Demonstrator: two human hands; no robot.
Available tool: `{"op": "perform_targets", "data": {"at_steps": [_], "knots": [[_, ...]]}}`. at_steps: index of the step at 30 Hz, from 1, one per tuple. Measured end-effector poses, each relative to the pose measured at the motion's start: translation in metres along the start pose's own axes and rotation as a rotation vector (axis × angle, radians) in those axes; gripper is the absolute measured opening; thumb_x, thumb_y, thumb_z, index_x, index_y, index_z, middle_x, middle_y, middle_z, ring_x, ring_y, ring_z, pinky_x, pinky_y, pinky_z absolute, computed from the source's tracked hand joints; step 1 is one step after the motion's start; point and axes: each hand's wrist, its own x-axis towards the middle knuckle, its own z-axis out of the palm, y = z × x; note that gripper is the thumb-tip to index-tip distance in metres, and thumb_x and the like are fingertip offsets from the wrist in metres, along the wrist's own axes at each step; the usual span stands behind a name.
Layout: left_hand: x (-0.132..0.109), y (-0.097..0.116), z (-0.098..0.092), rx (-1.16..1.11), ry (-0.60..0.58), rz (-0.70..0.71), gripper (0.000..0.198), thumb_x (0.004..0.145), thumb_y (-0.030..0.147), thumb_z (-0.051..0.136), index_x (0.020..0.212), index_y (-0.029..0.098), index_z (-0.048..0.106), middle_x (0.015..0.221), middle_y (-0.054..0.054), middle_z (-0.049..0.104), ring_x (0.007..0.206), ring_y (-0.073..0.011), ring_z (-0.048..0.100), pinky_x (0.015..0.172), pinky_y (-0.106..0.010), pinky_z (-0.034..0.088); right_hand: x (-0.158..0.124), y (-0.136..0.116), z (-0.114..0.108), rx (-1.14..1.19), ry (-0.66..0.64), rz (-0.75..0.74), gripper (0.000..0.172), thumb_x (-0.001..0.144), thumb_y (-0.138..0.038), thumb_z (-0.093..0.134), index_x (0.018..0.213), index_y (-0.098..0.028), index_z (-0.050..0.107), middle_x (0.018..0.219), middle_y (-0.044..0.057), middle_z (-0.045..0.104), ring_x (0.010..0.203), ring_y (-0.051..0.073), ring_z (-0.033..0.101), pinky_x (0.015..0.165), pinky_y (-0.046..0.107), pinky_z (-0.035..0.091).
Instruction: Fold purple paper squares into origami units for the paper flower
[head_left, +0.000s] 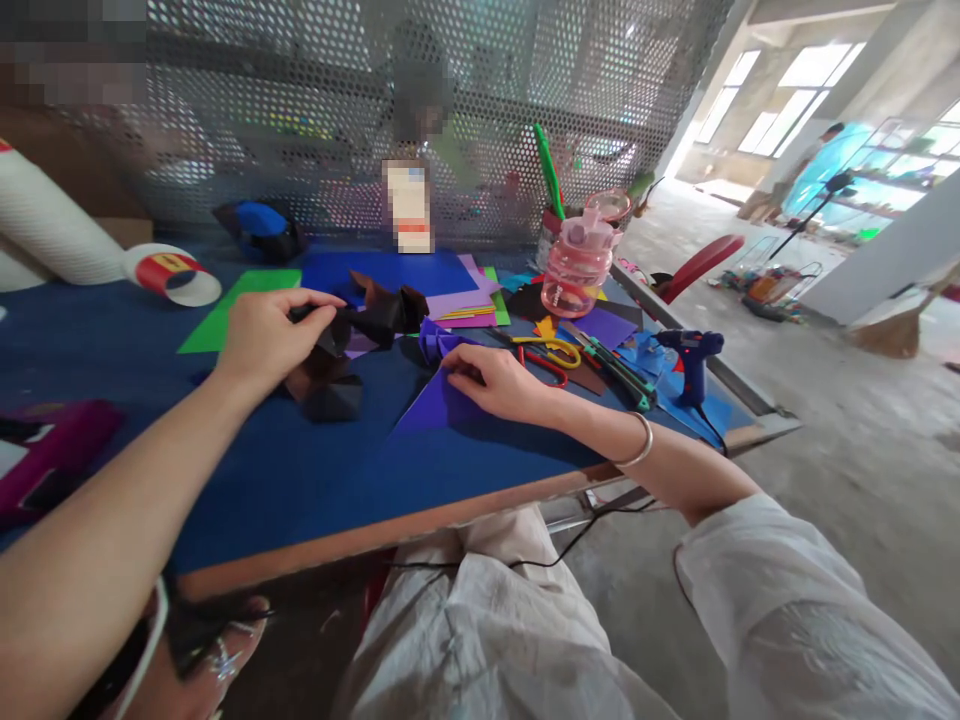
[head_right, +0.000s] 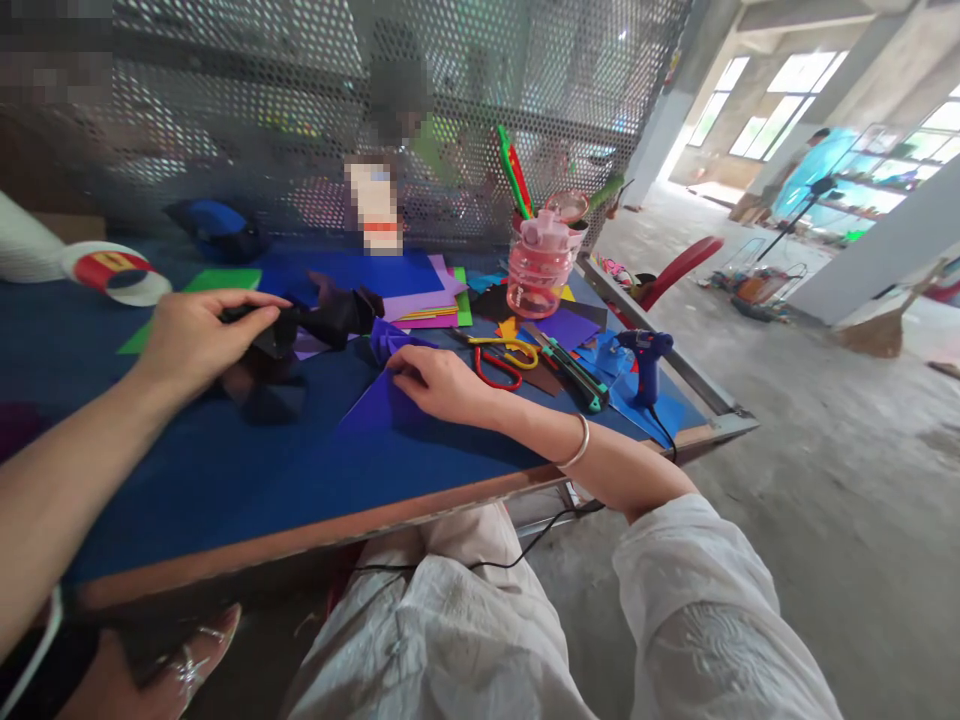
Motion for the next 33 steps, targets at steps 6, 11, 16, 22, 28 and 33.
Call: {"op": "perform_targets", "data": {"at_steps": [6, 11, 16, 22, 28, 33], "knots": [[-0.0004, 0.0048, -0.0011, -0.103, 0.092, -0.017, 0.031, 0.099, 0.025, 0.055, 0.119, 0.024, 0.077, 0.117, 0.0, 0.082, 0.104, -0.0205, 0.076, 0.099, -0.035, 0.061, -0.0003, 0.002, 0.0005, 0.025, 0.012, 0.003, 0.019, 0.095, -0.008, 0.063, 0.109, -0.017, 0.073, 0.098, 0.005, 0.077, 0.083, 0.015, 0.068, 0.08, 0.026, 0.052], [0.0027, 0.0048, -0.0009, -0.115, 0.108, 0.024, 0.034, 0.105, 0.042, 0.068, 0.128, 0.018, 0.069, 0.13, -0.009, 0.072, 0.117, -0.0273, 0.071, 0.103, -0.049, 0.061, -0.0002, 0.0068, 0.0015, 0.055, 0.043, -0.015, 0.02, 0.095, -0.009, 0.06, 0.108, -0.017, 0.073, 0.098, 0.005, 0.078, 0.084, 0.016, 0.07, 0.08, 0.027, 0.054], [0.0022, 0.0041, -0.0019, -0.102, 0.071, 0.033, 0.039, 0.104, 0.042, 0.07, 0.135, 0.018, 0.065, 0.137, -0.011, 0.067, 0.118, -0.0268, 0.069, 0.1, -0.05, 0.062, -0.0005, 0.0087, 0.0007, 0.075, 0.059, -0.008, 0.022, 0.097, -0.012, 0.058, 0.111, -0.018, 0.073, 0.1, 0.006, 0.078, 0.086, 0.017, 0.071, 0.082, 0.029, 0.056], [0.0018, 0.0053, -0.0015, -0.125, 0.027, 0.028, 0.038, 0.104, 0.043, 0.069, 0.134, 0.019, 0.066, 0.136, -0.011, 0.068, 0.117, -0.0262, 0.07, 0.1, -0.049, 0.062, 0.0005, 0.0072, 0.0005, 0.075, 0.047, 0.021, 0.021, 0.097, -0.012, 0.059, 0.11, -0.019, 0.074, 0.1, 0.005, 0.078, 0.085, 0.017, 0.071, 0.08, 0.028, 0.056], [0.0008, 0.0081, -0.0007, -0.177, 0.058, 0.051, 0.036, 0.104, 0.043, 0.069, 0.131, 0.018, 0.067, 0.133, -0.011, 0.069, 0.116, -0.0259, 0.07, 0.101, -0.049, 0.062, 0.0012, 0.0057, 0.0008, 0.064, 0.039, 0.037, 0.023, 0.096, -0.012, 0.059, 0.112, -0.018, 0.075, 0.099, 0.005, 0.078, 0.084, 0.016, 0.07, 0.081, 0.027, 0.055], [0.0029, 0.0047, -0.0055, -0.212, 0.146, 0.045, 0.038, 0.104, 0.043, 0.069, 0.132, 0.018, 0.066, 0.134, -0.011, 0.069, 0.117, -0.0267, 0.07, 0.1, -0.05, 0.062, -0.0014, 0.0077, -0.0009, 0.083, 0.039, 0.017, 0.024, 0.098, -0.013, 0.054, 0.111, -0.016, 0.074, 0.101, 0.007, 0.078, 0.086, 0.018, 0.07, 0.082, 0.029, 0.054]]}}
